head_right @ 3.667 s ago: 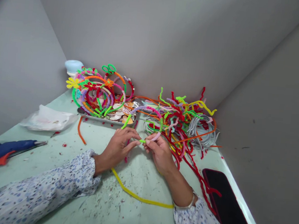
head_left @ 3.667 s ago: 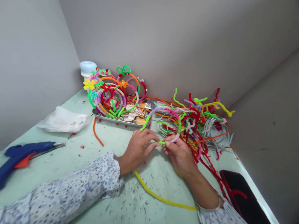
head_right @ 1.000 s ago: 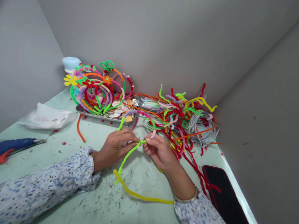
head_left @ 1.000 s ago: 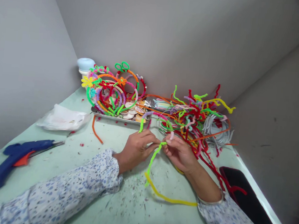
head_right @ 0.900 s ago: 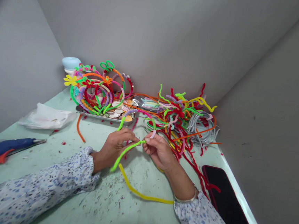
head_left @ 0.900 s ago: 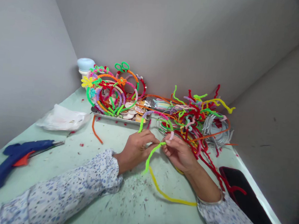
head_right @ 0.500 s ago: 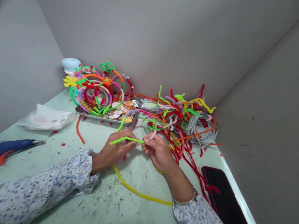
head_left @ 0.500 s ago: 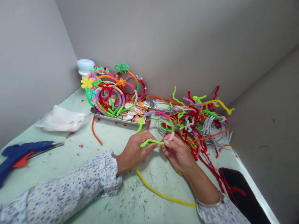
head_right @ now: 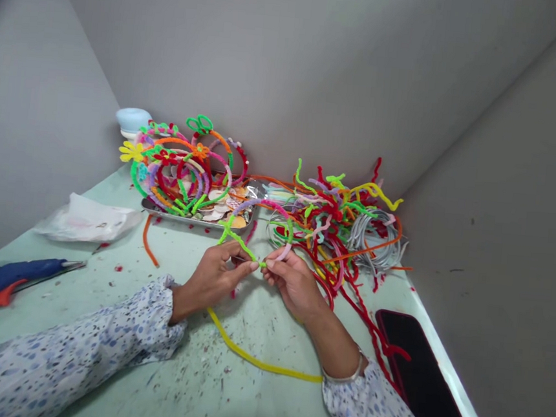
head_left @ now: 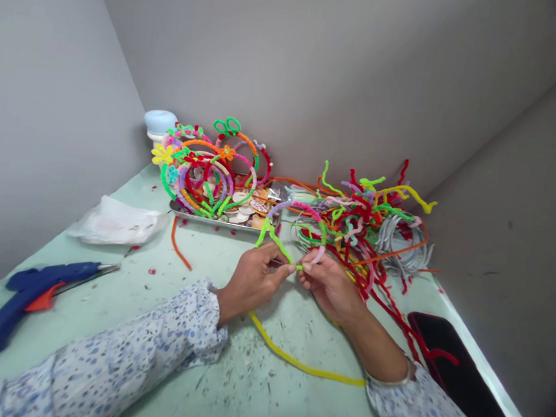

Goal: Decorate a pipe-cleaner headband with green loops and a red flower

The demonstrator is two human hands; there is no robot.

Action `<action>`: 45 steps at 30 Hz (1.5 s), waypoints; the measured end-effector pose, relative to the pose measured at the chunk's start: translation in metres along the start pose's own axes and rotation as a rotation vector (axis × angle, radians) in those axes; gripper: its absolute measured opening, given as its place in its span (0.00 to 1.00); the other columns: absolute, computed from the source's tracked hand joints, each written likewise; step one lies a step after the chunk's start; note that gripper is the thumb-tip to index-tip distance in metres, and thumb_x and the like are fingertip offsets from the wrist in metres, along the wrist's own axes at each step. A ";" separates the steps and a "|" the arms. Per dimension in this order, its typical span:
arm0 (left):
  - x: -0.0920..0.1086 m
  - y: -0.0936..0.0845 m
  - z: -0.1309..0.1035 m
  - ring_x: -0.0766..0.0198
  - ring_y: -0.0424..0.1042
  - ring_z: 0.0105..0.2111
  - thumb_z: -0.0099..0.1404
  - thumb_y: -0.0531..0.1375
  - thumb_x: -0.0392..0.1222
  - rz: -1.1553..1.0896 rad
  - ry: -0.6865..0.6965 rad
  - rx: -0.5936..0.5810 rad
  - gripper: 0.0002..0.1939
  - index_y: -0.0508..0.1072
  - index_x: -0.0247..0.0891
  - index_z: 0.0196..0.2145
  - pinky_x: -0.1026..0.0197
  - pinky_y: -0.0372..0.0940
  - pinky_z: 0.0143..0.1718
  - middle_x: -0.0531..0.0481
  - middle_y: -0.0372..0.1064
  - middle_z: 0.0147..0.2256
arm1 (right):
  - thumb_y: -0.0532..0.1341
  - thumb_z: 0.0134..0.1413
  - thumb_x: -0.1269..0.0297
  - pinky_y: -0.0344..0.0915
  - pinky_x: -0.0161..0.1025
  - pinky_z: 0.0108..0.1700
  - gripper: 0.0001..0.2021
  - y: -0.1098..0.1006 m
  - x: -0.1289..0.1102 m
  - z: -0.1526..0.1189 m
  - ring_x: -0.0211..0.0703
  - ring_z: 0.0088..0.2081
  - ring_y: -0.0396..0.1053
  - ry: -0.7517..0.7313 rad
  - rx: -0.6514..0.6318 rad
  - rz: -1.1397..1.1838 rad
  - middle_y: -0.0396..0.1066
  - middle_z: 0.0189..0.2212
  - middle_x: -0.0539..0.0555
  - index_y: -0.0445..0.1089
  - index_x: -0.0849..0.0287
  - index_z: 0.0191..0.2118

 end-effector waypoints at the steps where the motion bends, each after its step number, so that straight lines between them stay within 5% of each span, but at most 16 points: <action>1: 0.000 0.000 0.000 0.67 0.67 0.29 0.60 0.59 0.40 -0.003 -0.005 0.003 0.07 0.70 0.35 0.27 0.65 0.60 0.32 0.51 0.68 0.27 | 0.65 0.46 0.66 0.57 0.31 0.26 0.05 0.001 0.000 0.000 0.34 0.26 0.63 -0.005 -0.003 -0.009 0.67 0.23 0.49 0.68 0.59 0.29; 31: -0.020 0.005 0.003 0.66 0.66 0.26 0.60 0.57 0.44 -0.034 -0.235 -0.021 0.09 0.69 0.36 0.26 0.65 0.59 0.28 0.53 0.67 0.24 | 0.62 0.50 0.63 0.58 0.36 0.30 0.04 0.000 0.001 0.003 0.35 0.27 0.62 -0.129 0.022 -0.255 0.65 0.24 0.48 0.68 0.58 0.30; 41: 0.004 -0.006 -0.001 0.62 0.66 0.37 0.59 0.59 0.37 0.107 0.099 0.129 0.07 0.67 0.38 0.37 0.59 0.62 0.40 0.49 0.69 0.35 | 0.64 0.46 0.67 0.59 0.31 0.27 0.05 -0.004 0.001 0.003 0.34 0.26 0.64 -0.012 0.062 0.064 0.68 0.24 0.49 0.69 0.59 0.31; 45: 0.008 -0.005 -0.002 0.61 0.66 0.39 0.61 0.59 0.39 0.181 0.231 0.103 0.04 0.71 0.39 0.35 0.58 0.61 0.42 0.48 0.70 0.35 | 0.64 0.46 0.68 0.58 0.31 0.26 0.05 -0.004 0.002 0.003 0.34 0.26 0.64 0.003 0.055 0.079 0.68 0.23 0.49 0.68 0.59 0.30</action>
Point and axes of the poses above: each hand's wrist, its own z-axis towards the middle knuckle, its own y-axis out of the palm, x = y × z, the point moved 6 cm from there along z, towards the middle knuckle
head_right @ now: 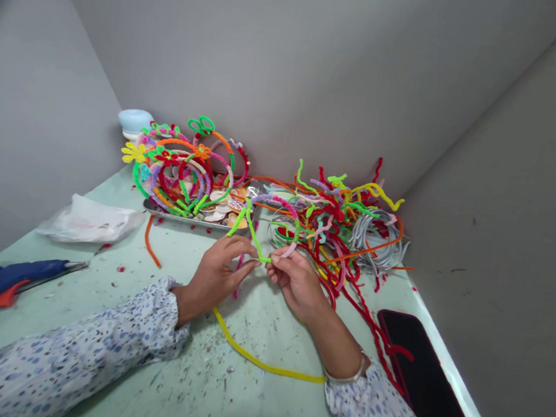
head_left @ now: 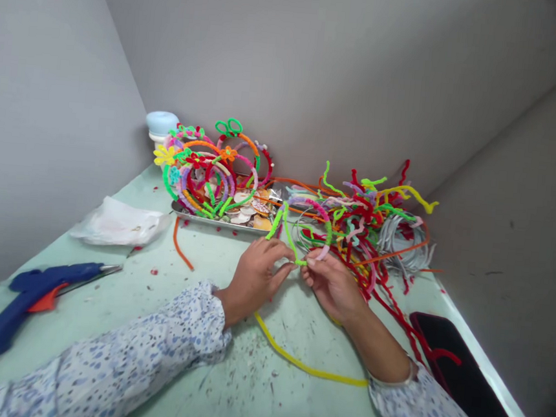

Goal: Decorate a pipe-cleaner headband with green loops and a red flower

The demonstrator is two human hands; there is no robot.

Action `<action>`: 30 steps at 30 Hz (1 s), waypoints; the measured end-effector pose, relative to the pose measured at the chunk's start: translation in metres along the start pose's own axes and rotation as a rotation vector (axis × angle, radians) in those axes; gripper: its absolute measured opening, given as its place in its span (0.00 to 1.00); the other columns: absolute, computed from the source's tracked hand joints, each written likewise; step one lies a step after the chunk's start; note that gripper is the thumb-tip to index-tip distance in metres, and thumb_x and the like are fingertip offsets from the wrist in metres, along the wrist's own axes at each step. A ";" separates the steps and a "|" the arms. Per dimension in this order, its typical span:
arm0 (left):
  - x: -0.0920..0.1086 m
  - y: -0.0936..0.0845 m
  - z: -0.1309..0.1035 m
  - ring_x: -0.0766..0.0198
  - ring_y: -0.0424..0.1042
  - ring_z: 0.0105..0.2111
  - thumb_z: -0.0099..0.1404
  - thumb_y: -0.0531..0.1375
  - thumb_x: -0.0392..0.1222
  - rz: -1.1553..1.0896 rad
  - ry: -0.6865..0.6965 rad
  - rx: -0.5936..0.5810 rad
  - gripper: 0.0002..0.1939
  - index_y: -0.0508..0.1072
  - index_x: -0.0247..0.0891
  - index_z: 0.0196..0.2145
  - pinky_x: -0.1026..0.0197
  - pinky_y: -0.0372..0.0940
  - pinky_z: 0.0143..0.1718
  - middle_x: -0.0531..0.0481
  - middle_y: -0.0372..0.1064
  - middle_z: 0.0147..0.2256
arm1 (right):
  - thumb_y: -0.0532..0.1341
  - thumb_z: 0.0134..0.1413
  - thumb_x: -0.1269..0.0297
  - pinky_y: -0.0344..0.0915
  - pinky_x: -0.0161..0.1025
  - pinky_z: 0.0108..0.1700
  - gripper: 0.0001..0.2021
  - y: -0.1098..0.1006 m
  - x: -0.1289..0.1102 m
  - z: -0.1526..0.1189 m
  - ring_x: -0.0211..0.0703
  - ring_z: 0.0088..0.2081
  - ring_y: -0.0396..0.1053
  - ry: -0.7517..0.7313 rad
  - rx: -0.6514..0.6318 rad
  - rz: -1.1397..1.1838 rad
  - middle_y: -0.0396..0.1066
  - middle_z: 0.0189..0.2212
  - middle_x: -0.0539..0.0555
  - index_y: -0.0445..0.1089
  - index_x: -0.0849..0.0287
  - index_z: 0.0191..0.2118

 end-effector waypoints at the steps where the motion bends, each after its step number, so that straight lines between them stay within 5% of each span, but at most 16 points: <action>1: 0.000 0.000 0.000 0.61 0.67 0.39 0.62 0.59 0.39 0.015 0.023 -0.001 0.04 0.72 0.40 0.35 0.58 0.61 0.42 0.48 0.70 0.35 | 0.64 0.46 0.68 0.58 0.31 0.26 0.04 0.001 0.000 0.000 0.34 0.26 0.64 0.004 -0.004 -0.002 0.68 0.23 0.49 0.68 0.59 0.30; 17: -0.002 -0.001 -0.001 0.65 0.67 0.34 0.63 0.58 0.42 0.115 0.116 0.042 0.08 0.76 0.41 0.36 0.61 0.59 0.37 0.50 0.72 0.34 | 0.64 0.46 0.66 0.58 0.33 0.27 0.05 0.003 -0.003 -0.003 0.35 0.27 0.64 -0.026 -0.008 -0.057 0.68 0.24 0.49 0.68 0.58 0.30; 30: -0.001 0.005 0.002 0.64 0.67 0.36 0.66 0.54 0.41 0.180 0.064 -0.095 0.08 0.73 0.38 0.35 0.59 0.58 0.39 0.49 0.71 0.34 | 0.64 0.46 0.64 0.58 0.34 0.29 0.06 0.005 -0.005 -0.003 0.36 0.27 0.63 -0.063 0.007 -0.121 0.67 0.24 0.49 0.67 0.57 0.29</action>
Point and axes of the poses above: each hand's wrist, its own z-axis towards the middle knuckle, its own y-axis out of the palm, x = y × z, the point moved 6 cm from there along z, towards the middle knuckle
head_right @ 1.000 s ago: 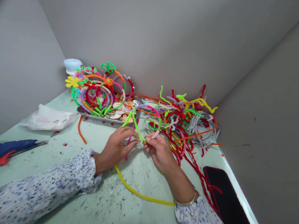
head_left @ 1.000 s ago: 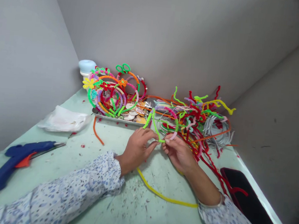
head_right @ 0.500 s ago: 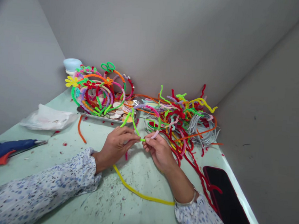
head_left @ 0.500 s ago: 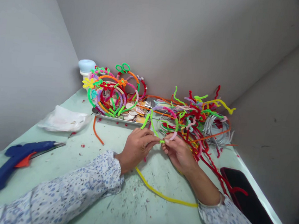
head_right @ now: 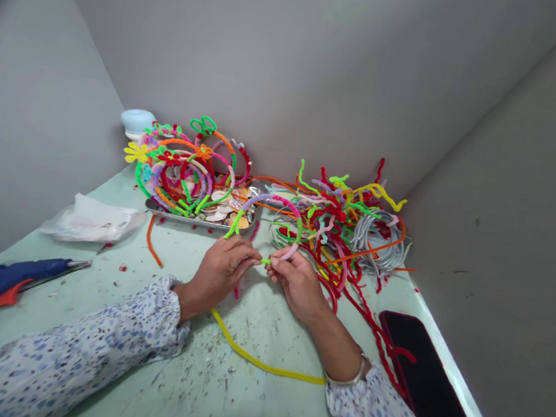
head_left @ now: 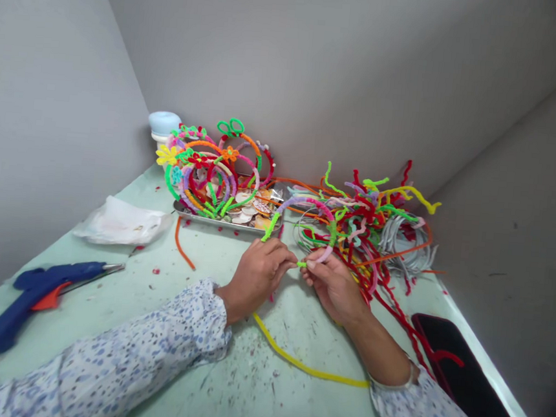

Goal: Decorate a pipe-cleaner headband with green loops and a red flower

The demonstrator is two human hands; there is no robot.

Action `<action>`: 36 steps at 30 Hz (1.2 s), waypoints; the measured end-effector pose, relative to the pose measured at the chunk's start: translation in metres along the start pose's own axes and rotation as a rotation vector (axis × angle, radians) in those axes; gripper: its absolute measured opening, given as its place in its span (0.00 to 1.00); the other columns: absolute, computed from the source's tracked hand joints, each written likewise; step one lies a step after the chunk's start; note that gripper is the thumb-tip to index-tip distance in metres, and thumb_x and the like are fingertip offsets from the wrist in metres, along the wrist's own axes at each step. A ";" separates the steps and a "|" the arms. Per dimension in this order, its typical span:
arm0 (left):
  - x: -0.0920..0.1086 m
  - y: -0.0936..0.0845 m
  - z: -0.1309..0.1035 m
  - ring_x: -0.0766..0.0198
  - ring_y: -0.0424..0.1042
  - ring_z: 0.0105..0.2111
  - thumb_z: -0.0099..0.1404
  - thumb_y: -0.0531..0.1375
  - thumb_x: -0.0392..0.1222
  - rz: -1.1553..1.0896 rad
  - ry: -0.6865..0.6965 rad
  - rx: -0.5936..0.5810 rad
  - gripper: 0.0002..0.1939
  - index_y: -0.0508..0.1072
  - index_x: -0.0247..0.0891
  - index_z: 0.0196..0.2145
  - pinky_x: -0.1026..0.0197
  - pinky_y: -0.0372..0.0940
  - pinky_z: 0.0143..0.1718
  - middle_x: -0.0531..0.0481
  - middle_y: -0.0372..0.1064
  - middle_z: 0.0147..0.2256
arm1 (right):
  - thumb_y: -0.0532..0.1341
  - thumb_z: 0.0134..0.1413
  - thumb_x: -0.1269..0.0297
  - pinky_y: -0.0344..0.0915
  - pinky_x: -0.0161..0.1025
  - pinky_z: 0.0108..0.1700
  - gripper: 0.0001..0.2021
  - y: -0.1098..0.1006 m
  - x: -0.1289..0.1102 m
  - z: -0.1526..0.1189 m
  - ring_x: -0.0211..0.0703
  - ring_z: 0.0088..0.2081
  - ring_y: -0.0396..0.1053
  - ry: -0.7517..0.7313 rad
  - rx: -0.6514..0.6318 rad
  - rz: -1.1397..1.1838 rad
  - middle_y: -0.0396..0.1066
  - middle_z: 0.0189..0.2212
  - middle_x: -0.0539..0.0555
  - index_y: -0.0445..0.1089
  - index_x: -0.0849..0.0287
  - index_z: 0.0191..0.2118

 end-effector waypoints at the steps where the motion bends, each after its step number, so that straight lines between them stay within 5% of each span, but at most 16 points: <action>1: 0.000 0.000 0.000 0.64 0.67 0.36 0.66 0.54 0.40 0.004 0.000 0.002 0.08 0.73 0.39 0.35 0.59 0.58 0.39 0.49 0.71 0.34 | 0.64 0.46 0.64 0.59 0.35 0.29 0.05 0.000 0.000 0.000 0.36 0.27 0.63 -0.002 0.001 -0.004 0.67 0.24 0.49 0.67 0.57 0.29; 18: 0.002 0.000 -0.001 0.63 0.66 0.35 0.68 0.51 0.41 0.088 0.052 -0.005 0.11 0.73 0.39 0.37 0.59 0.56 0.36 0.48 0.70 0.34 | 0.64 0.48 0.60 0.59 0.35 0.28 0.09 0.001 0.002 0.000 0.37 0.28 0.65 -0.033 -0.035 -0.092 0.69 0.26 0.50 0.69 0.58 0.34; 30: -0.002 0.007 0.002 0.61 0.67 0.37 0.67 0.53 0.42 0.093 -0.031 -0.109 0.09 0.70 0.37 0.33 0.56 0.56 0.39 0.49 0.71 0.35 | 0.63 0.50 0.60 0.59 0.36 0.31 0.07 -0.005 0.004 0.002 0.36 0.27 0.63 -0.131 -0.013 -0.243 0.67 0.26 0.49 0.69 0.57 0.34; 36: -0.003 0.003 0.003 0.60 0.66 0.39 0.65 0.55 0.44 0.001 -0.092 -0.088 0.08 0.71 0.39 0.35 0.56 0.58 0.41 0.49 0.70 0.36 | 0.64 0.49 0.63 0.59 0.34 0.31 0.06 -0.005 0.002 0.001 0.35 0.27 0.63 -0.079 -0.017 -0.092 0.68 0.26 0.48 0.69 0.57 0.33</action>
Point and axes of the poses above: each hand's wrist, its own z-axis towards the middle knuckle, its own y-axis out of the palm, x = y × z, the point moved 6 cm from there along z, towards the middle knuckle
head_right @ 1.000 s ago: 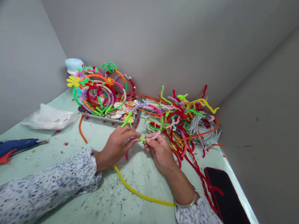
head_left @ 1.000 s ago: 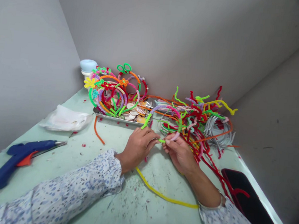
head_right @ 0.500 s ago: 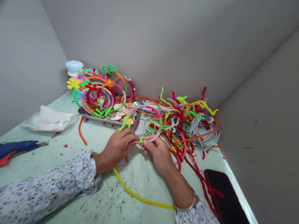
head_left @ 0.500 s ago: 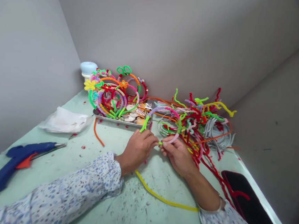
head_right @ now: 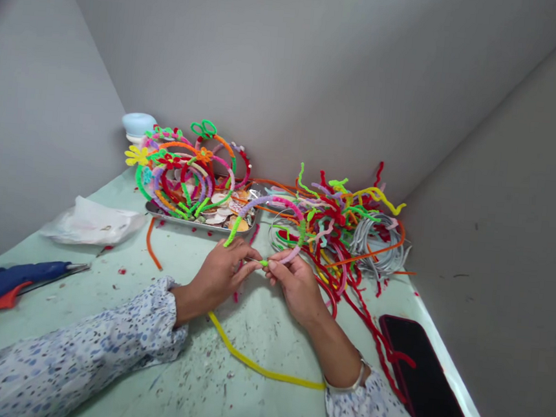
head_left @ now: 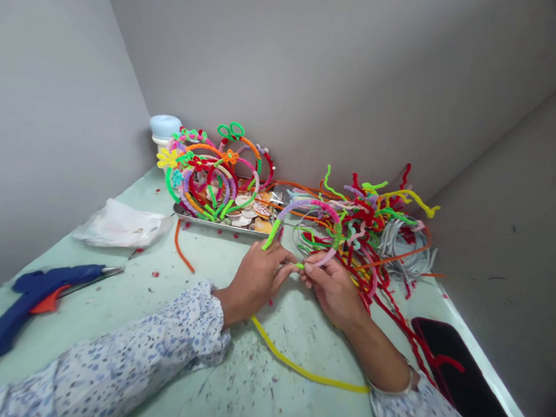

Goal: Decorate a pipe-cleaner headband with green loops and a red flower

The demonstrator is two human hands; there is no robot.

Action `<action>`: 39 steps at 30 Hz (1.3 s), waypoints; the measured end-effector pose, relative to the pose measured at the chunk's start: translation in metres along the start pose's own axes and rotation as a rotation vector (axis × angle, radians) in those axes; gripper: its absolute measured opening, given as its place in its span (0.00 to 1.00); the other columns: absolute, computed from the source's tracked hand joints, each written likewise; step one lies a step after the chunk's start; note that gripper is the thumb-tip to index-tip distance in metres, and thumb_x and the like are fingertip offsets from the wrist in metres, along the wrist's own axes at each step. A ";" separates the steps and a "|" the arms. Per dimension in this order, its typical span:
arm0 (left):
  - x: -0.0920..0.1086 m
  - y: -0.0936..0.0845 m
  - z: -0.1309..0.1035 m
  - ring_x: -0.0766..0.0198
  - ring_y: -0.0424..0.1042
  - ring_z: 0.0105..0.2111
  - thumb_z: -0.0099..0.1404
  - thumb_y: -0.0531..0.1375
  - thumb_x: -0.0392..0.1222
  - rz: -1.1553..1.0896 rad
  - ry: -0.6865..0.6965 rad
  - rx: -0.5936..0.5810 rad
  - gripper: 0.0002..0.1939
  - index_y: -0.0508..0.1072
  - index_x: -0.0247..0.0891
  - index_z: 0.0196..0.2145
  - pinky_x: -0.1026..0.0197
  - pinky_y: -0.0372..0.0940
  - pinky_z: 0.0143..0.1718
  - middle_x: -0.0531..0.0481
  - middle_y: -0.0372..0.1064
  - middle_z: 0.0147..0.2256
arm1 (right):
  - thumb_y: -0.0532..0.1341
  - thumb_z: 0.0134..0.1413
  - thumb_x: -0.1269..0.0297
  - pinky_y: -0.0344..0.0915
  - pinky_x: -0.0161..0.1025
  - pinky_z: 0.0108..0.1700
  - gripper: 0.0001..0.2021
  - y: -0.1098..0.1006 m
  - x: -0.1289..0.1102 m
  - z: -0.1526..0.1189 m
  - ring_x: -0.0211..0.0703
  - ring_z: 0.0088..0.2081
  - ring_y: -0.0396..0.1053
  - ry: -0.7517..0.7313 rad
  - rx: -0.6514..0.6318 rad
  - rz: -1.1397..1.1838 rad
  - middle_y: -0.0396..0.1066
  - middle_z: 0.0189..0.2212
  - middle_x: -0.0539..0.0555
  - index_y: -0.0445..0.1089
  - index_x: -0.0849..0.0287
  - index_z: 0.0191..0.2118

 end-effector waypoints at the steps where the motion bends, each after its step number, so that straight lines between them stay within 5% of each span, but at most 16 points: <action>1: 0.000 -0.002 0.000 0.59 0.66 0.39 0.65 0.55 0.45 -0.004 -0.007 0.018 0.09 0.72 0.39 0.36 0.56 0.58 0.41 0.48 0.70 0.37 | 0.65 0.48 0.63 0.59 0.34 0.31 0.06 0.000 0.000 0.000 0.34 0.27 0.64 0.017 0.005 0.044 0.68 0.26 0.48 0.69 0.57 0.32; 9: 0.002 -0.019 0.000 0.57 0.63 0.43 0.65 0.52 0.41 -0.088 -0.051 0.153 0.12 0.67 0.37 0.45 0.54 0.58 0.46 0.44 0.66 0.41 | 0.67 0.44 0.66 0.59 0.28 0.25 0.07 -0.003 0.001 0.000 0.33 0.25 0.65 0.113 0.050 0.238 0.69 0.23 0.49 0.69 0.59 0.31; 16: -0.006 -0.021 0.003 0.61 0.66 0.42 0.66 0.51 0.40 -0.276 -0.110 0.165 0.10 0.70 0.37 0.41 0.58 0.59 0.46 0.47 0.69 0.39 | 0.67 0.41 0.69 0.58 0.26 0.22 0.07 -0.011 -0.001 0.003 0.31 0.24 0.64 0.133 0.136 0.377 0.66 0.21 0.47 0.69 0.59 0.29; 21: -0.024 -0.012 0.004 0.62 0.69 0.39 0.66 0.50 0.39 -0.379 -0.244 0.142 0.12 0.71 0.38 0.42 0.61 0.61 0.42 0.49 0.72 0.37 | 0.66 0.37 0.72 0.56 0.26 0.19 0.07 -0.013 -0.002 0.003 0.31 0.22 0.61 0.156 0.173 0.487 0.64 0.19 0.47 0.67 0.59 0.26; 24: -0.034 0.005 0.006 0.63 0.70 0.36 0.62 0.54 0.38 -0.475 -0.291 0.019 0.09 0.74 0.37 0.36 0.62 0.62 0.39 0.50 0.73 0.35 | 0.66 0.37 0.71 0.55 0.26 0.18 0.07 -0.013 -0.002 0.003 0.31 0.21 0.60 0.162 0.136 0.529 0.63 0.18 0.47 0.67 0.59 0.25; 27: -0.033 0.016 0.007 0.64 0.71 0.34 0.61 0.56 0.39 -0.610 -0.251 -0.084 0.08 0.75 0.36 0.35 0.63 0.64 0.36 0.49 0.74 0.33 | 0.65 0.37 0.71 0.52 0.25 0.17 0.07 -0.010 -0.001 0.001 0.30 0.20 0.59 0.199 0.065 0.547 0.62 0.17 0.47 0.66 0.59 0.25; 39: 0.000 -0.003 0.000 0.62 0.72 0.38 0.61 0.60 0.39 -0.432 0.094 0.041 0.09 0.76 0.39 0.39 0.59 0.65 0.42 0.47 0.74 0.35 | 0.65 0.44 0.72 0.58 0.26 0.21 0.04 0.003 0.002 -0.002 0.31 0.22 0.63 0.227 -0.057 0.418 0.65 0.20 0.48 0.68 0.61 0.26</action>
Point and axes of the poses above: each hand's wrist, its own z-axis towards the middle knuckle, its own y-axis out of the palm, x = y × z, the point moved 6 cm from there along z, towards the middle knuckle
